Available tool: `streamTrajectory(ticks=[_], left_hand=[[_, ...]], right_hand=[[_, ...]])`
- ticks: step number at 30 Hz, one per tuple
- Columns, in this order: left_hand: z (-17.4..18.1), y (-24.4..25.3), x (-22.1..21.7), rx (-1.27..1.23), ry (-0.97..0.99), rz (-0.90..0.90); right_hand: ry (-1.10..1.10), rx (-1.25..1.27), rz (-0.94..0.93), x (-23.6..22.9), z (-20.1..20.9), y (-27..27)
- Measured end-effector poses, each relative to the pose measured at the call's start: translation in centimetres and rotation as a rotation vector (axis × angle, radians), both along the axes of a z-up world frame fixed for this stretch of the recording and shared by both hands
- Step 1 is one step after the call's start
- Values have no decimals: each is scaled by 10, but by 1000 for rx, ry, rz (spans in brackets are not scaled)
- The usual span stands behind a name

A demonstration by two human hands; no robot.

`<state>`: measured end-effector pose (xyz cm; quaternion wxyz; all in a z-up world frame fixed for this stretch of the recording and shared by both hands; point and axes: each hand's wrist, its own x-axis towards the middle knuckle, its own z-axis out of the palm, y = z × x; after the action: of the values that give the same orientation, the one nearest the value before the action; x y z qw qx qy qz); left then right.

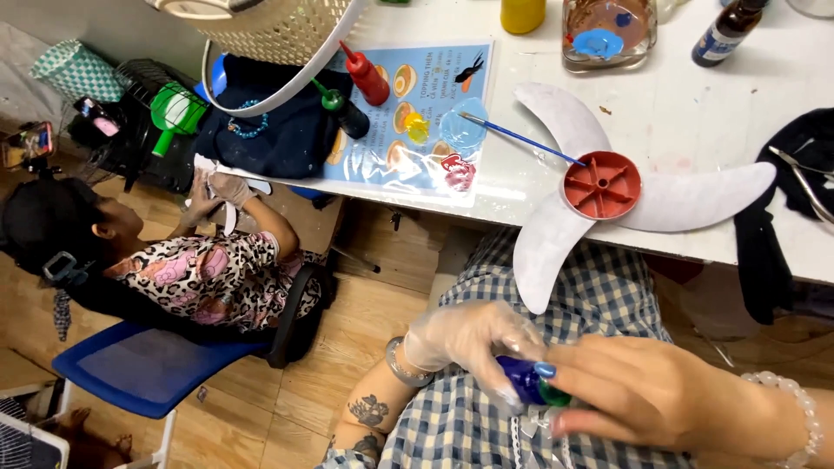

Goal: Painting blue stripes and decorative patterns on a plastic fan blade.

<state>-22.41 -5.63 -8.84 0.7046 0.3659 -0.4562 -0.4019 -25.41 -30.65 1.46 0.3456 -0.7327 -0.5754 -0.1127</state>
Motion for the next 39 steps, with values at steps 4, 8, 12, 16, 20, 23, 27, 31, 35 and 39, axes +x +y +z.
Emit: streamTrajectory(ticks=[4,8,12,16,20,23,27,31,35,39], left_hand=[[53,10,-2,326,-144,205],[66,5,2,302,-151,204],[46,8,0,185,-146,224],[36,8,3,23,-184,280],[76,5,10,70,-245,484],[99,12,25,-3,-185,555],[137,22,18,484,-66,1261],[124,46,55,296,94,1353],[84,81,106,310,-283,1479],[85,87,134,667,-583,1550]], right_hand=[[55,11,20,-4,5,-6],[-5,-95,142,-3,12,-11],[76,16,215,1,23,-4],[312,290,93,-2,-14,0],[705,866,9,-6,-56,-9],[734,1185,-28,-6,-85,-29],[1000,1599,-192,-35,-118,-62],[979,1635,-376,-44,-136,-71],[1027,1627,-452,-48,-147,-71],[1078,1611,-476,-51,-157,-69]])
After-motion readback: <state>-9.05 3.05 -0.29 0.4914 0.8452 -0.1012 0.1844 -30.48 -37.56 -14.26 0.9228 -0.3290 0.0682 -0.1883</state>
